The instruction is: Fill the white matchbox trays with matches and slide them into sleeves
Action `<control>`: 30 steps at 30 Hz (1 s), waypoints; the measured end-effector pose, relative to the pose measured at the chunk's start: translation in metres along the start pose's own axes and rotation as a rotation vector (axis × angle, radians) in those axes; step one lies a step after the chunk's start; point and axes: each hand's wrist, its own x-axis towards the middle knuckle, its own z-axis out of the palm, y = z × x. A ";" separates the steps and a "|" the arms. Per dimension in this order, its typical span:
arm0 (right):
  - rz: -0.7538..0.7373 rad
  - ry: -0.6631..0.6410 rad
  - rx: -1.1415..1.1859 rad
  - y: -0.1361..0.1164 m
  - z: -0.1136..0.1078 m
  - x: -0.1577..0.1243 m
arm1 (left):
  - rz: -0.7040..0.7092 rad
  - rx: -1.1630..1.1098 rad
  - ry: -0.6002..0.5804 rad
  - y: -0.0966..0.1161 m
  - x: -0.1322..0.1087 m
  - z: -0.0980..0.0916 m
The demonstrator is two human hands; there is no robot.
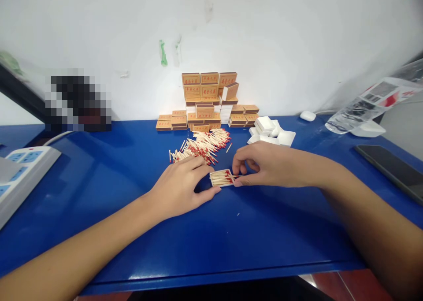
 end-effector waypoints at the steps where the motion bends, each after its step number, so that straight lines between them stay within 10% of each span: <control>1: -0.001 -0.018 0.004 0.001 0.000 0.000 | 0.000 0.002 0.000 0.000 0.000 0.000; 30: -0.185 0.207 -0.117 -0.022 0.026 0.006 | 0.014 0.045 0.004 0.002 0.001 0.001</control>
